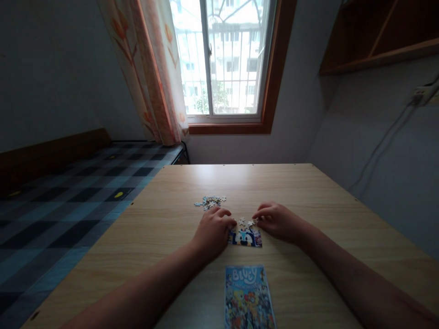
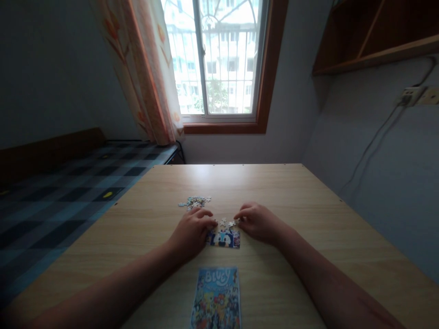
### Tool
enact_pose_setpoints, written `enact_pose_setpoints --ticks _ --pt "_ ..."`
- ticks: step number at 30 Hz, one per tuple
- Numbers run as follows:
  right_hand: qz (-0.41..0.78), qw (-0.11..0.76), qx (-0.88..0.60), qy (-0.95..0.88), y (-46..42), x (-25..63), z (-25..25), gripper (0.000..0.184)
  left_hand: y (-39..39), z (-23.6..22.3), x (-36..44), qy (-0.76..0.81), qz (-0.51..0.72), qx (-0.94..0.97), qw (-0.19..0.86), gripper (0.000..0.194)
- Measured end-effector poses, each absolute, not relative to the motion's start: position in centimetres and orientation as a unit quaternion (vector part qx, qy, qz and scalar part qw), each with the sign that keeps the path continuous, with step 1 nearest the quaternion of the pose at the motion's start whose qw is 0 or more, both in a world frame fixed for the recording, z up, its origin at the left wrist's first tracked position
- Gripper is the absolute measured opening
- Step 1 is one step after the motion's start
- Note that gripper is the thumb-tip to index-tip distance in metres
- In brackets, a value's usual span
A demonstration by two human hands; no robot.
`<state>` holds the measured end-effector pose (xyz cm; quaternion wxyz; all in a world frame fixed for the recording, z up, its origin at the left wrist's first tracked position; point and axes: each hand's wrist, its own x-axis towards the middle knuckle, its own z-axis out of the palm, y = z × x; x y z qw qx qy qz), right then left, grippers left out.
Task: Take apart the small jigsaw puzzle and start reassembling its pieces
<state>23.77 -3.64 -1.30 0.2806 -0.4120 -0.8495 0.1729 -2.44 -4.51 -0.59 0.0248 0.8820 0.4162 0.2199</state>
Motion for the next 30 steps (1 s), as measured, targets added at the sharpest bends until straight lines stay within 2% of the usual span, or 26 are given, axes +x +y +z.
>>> enact_pose_setpoints --ticks 8,13,16,20,30 --pt "0.148 0.274 -0.410 -0.857 -3.0 23.4 -1.9 0.014 -4.3 -0.6 -2.4 0.451 0.235 0.861 0.009 0.027" --pt "0.111 0.283 -0.405 -0.862 -3.0 23.1 -2.1 0.015 -4.9 -0.5 -2.1 0.375 0.255 0.890 0.032 0.038" --pt "0.097 0.287 -0.404 -0.863 -3.2 23.0 -1.9 0.017 -5.5 -0.3 -1.7 0.333 0.245 0.910 0.035 0.036" --pt "0.089 0.297 -0.403 -0.861 -3.2 22.8 -1.9 0.019 -5.8 -0.3 -1.6 0.334 0.220 0.916 0.041 0.032" --pt "0.100 0.342 -0.400 -0.844 -3.5 21.8 -1.9 0.015 -5.4 -0.7 -1.6 0.324 0.227 0.917 0.050 0.038"
